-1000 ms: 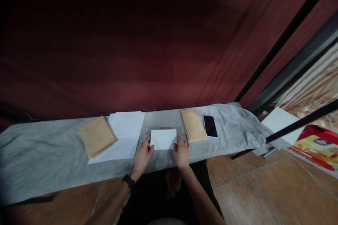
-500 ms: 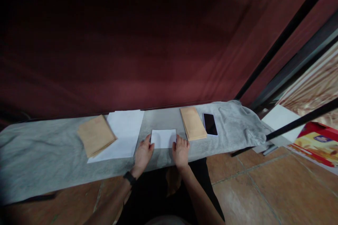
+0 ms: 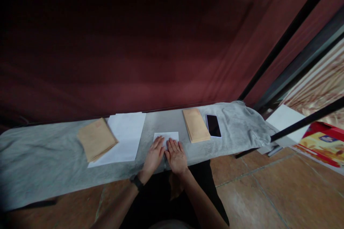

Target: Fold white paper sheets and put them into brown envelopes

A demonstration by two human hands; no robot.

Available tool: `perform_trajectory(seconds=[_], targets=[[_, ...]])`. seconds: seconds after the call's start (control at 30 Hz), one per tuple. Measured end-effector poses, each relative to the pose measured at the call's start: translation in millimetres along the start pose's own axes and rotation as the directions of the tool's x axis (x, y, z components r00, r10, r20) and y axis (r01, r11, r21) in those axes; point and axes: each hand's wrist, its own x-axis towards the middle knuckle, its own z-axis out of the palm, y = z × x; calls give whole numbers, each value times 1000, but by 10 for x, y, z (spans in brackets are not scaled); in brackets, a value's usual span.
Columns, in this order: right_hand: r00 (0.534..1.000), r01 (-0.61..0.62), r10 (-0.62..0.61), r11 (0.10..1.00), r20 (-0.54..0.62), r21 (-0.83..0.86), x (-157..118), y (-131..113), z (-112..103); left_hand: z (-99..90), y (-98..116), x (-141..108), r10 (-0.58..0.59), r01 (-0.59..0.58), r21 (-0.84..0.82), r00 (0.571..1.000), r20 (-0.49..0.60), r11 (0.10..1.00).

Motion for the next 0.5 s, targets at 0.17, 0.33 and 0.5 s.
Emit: perform_trajectory(seconds=[0.17,0.33,0.5], targets=[[1000,-18,17,999,-21,-40,-36,41,107,256,107,70,84,-85,8,993,80,996],[994,-56,44,993,-105,-108,-39,60,168,268,40,75,39,-50,125,995,91,991],[983,-94,67,984,-170,-155,-50,121,137,189,-73,26,-57,42,257,997,51,966]])
